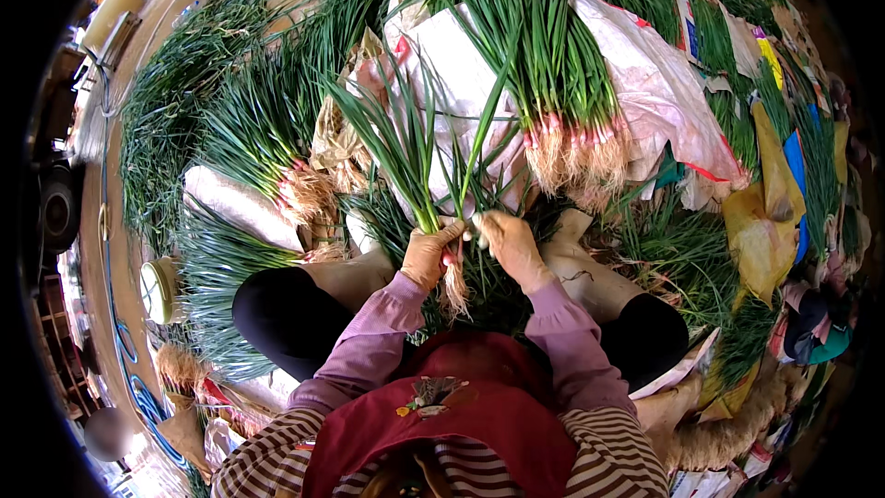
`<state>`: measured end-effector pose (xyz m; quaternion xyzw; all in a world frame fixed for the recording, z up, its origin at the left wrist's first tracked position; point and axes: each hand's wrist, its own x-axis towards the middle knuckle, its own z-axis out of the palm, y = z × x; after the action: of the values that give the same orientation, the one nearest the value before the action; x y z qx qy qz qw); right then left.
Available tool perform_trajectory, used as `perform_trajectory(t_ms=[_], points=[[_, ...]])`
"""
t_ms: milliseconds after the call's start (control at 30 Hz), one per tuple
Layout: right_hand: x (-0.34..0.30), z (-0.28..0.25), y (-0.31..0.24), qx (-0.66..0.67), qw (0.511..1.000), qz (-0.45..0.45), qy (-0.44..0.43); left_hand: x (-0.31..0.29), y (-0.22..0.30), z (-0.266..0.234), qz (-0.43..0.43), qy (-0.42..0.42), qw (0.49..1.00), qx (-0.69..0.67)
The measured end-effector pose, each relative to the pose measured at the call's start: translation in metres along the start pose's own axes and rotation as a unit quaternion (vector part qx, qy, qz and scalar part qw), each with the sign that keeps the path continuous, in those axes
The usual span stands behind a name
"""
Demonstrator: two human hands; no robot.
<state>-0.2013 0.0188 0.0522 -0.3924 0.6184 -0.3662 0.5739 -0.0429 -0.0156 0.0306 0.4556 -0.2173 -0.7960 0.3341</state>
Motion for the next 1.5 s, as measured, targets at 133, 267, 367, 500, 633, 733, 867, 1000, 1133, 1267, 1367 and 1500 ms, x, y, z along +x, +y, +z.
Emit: perform_trajectory(t_ms=[133, 267, 367, 500, 633, 733, 867, 1000, 1133, 1267, 1367, 1500], points=[[0.018, 0.009, -0.014, -0.301, 0.948, -0.101, 0.011, -0.012, -0.002, 0.01, 0.044, 0.014, 0.996, 0.076], [0.014, 0.024, -0.002, -0.383, 0.888, -0.217, 0.134, -0.015, -0.007, 0.005, 0.064, 0.031, 0.996, 0.052], [0.031, -0.001, 0.015, -0.413, 0.884, -0.102, 0.193, -0.018, -0.002, 0.012, 0.083, 0.034, 0.996, 0.021], [0.052, -0.032, -0.004, -0.538, 0.842, 0.025, 0.014, -0.016, 0.001, 0.003, 0.147, 0.068, 0.986, -0.03], [0.103, -0.073, -0.051, -0.513, 0.827, 0.06, 0.223, -0.003, -0.006, -0.002, 0.115, 0.03, 0.991, -0.061], [0.11, -0.082, -0.044, -0.539, 0.817, 0.084, 0.187, -0.004, 0.001, 0.006, 0.073, 0.034, 0.995, -0.051], [0.048, -0.029, -0.028, -0.431, 0.87, -0.159, 0.178, -0.005, 0.009, 0.008, 0.067, 0.064, 0.996, 0.003], [0.003, 0.0, -0.018, -0.423, 0.871, -0.248, -0.014, -0.003, 0.016, 0.007, 0.066, 0.057, 0.996, -0.004], [0.05, -0.033, -0.041, -0.358, 0.925, -0.058, 0.109, 0.0, 0.014, -0.005, 0.036, 0.036, 0.999, 0.016], [0.133, -0.108, -0.028, -0.621, 0.746, -0.024, 0.24, 0.001, 0.015, -0.005, 0.027, 0.013, 1.0, -0.008], [0.137, -0.106, -0.038, -0.599, 0.771, -0.044, 0.211, 0.004, 0.007, -0.015, 0.031, 0.024, 0.999, -0.016], [0.069, -0.047, -0.041, -0.498, 0.86, -0.066, 0.096, -0.003, 0.012, -0.003, 0.023, 0.038, 0.999, -0.022]])
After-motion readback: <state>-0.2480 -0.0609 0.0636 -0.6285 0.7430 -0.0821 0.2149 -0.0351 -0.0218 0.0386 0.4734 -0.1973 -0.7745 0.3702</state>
